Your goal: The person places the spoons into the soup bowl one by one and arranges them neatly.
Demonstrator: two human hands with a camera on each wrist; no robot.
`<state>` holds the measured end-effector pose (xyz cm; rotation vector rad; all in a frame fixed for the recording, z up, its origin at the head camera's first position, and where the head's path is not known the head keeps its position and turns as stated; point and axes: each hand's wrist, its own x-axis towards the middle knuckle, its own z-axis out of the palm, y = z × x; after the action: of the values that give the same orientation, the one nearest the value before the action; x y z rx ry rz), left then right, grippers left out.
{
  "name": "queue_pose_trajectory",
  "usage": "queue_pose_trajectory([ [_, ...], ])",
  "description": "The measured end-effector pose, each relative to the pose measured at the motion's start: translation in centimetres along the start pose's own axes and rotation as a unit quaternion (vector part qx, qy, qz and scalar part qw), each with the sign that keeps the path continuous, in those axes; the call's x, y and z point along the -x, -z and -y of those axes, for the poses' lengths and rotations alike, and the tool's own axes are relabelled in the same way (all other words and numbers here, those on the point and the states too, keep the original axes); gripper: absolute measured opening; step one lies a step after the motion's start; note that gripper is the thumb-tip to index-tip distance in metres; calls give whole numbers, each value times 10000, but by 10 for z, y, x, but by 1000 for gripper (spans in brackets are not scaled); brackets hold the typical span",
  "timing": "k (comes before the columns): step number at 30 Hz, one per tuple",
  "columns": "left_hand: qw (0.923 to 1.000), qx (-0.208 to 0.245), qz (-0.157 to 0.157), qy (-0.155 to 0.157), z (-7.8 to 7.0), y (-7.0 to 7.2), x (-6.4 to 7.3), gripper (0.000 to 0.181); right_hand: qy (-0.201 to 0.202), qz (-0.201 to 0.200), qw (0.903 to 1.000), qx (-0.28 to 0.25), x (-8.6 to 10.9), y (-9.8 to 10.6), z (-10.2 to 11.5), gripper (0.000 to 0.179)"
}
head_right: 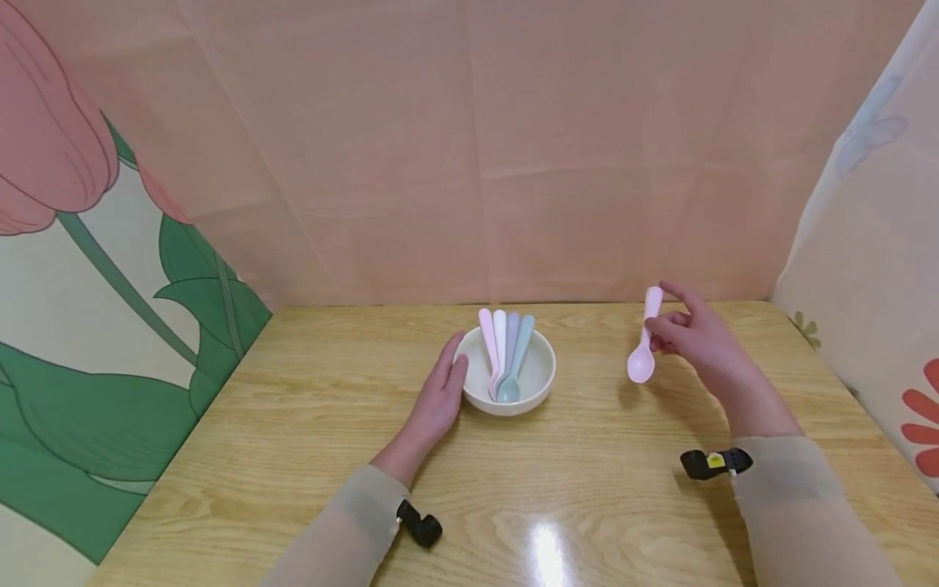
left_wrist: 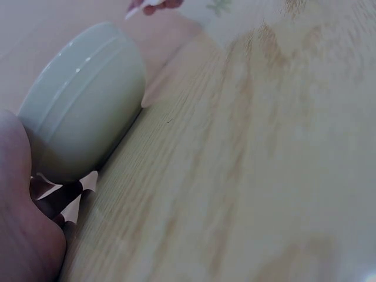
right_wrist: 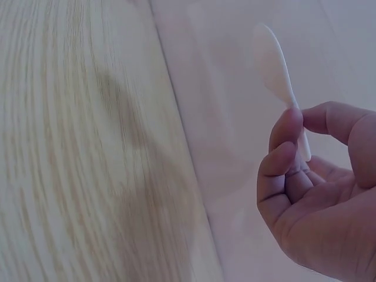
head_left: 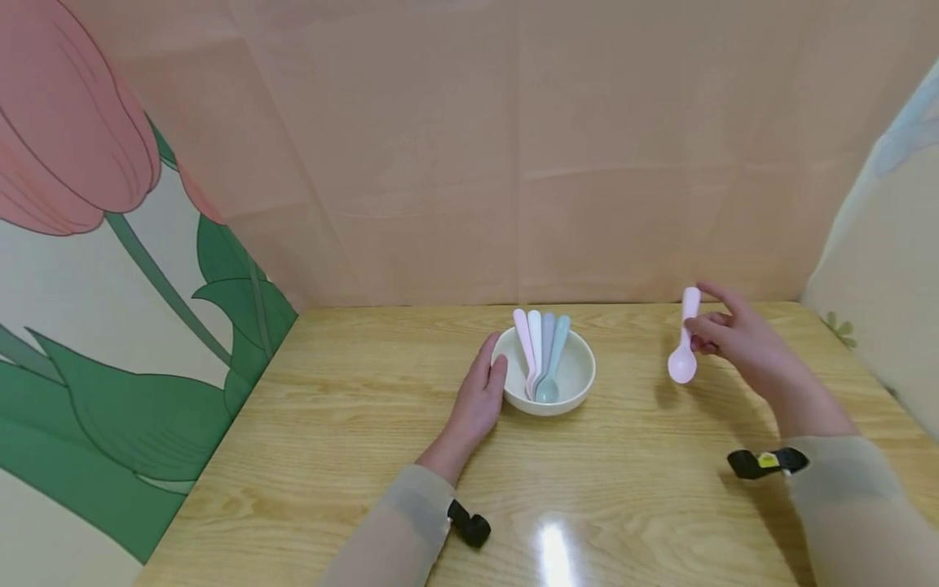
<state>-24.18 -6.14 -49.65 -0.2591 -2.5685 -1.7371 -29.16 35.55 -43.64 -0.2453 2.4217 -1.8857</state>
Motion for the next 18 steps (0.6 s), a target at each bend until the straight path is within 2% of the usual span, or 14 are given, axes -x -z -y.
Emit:
queue_pose_trajectory([
  [6, 10000, -28, -5, -18, 1, 0, -1, 59, 28, 81, 9995, -298, 0, -7, 6, 89],
  [18, 9999, -43, -28, -147, 3, 1, -2, 59, 283, 32, 9995, 157, 1, -23, 19, 84],
])
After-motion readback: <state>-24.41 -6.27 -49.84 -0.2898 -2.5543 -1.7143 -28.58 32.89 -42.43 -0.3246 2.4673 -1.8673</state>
